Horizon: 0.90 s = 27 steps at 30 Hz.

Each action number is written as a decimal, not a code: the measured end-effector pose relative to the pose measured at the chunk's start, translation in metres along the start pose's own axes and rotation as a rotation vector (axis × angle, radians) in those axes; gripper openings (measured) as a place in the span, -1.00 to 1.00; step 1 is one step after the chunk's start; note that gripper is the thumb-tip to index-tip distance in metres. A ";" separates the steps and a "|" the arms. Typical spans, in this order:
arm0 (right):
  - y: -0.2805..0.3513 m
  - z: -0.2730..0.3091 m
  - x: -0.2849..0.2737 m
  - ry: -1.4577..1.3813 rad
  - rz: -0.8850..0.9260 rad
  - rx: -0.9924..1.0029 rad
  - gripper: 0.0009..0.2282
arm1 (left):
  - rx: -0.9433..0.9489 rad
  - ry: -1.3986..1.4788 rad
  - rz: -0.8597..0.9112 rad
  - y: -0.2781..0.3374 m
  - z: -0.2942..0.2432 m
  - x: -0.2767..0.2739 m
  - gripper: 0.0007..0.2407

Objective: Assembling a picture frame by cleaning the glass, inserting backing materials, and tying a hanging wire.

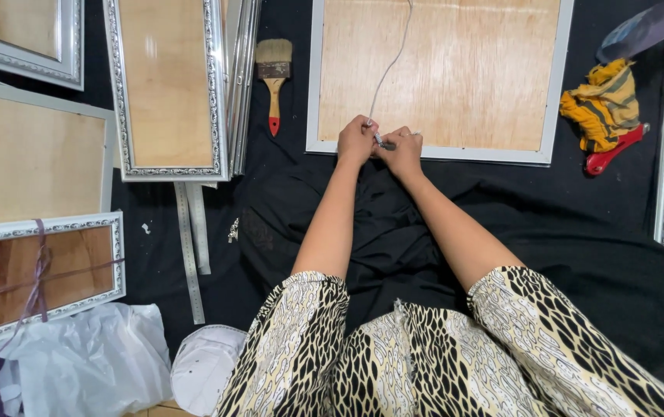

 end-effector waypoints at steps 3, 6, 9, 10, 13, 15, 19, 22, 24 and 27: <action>0.001 0.005 -0.004 -0.067 -0.010 -0.023 -0.88 | -0.028 -0.021 -0.006 -0.015 0.012 0.002 -0.89; 0.008 0.017 -0.010 -0.038 -0.029 -0.053 -0.89 | -0.023 -0.023 -0.011 -0.014 0.009 0.002 -0.90; 0.022 0.040 -0.022 -0.047 -0.081 -0.082 -0.89 | -0.005 0.010 -0.013 -0.016 0.011 0.004 -0.91; 0.025 0.049 -0.026 -0.045 -0.075 -0.081 -0.89 | -0.009 0.014 -0.014 -0.016 0.012 0.004 -0.91; 0.031 0.056 -0.036 -0.159 -0.119 0.021 -0.74 | 0.017 0.040 -0.017 -0.017 0.012 0.004 -0.91; 0.027 0.056 -0.034 -0.058 -0.119 -0.002 -0.83 | 0.009 0.037 -0.019 -0.017 0.011 0.002 -0.91; 0.032 0.056 -0.035 -0.040 -0.145 -0.037 -0.83 | 0.025 0.057 -0.023 -0.028 0.018 0.007 -0.92; 0.036 0.062 -0.038 -0.035 -0.153 -0.085 -0.85 | 0.027 0.072 -0.021 -0.036 0.024 0.010 -0.93; 0.034 0.061 -0.039 -0.042 -0.130 -0.079 -0.86 | 0.027 0.076 -0.016 -0.038 0.025 0.011 -0.93; 0.030 0.056 -0.037 -0.122 -0.049 -0.046 -0.86 | 0.016 0.130 -0.019 -0.032 0.019 0.009 -0.93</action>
Point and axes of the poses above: each hand's wrist, its own y-axis away from the middle knuckle, its own x-axis out of the palm, z = x × y, the point moved 6 cm from there along -y, towards the middle knuckle, and after that the axes turned 12 degrees about z, right-handed, at the moved point
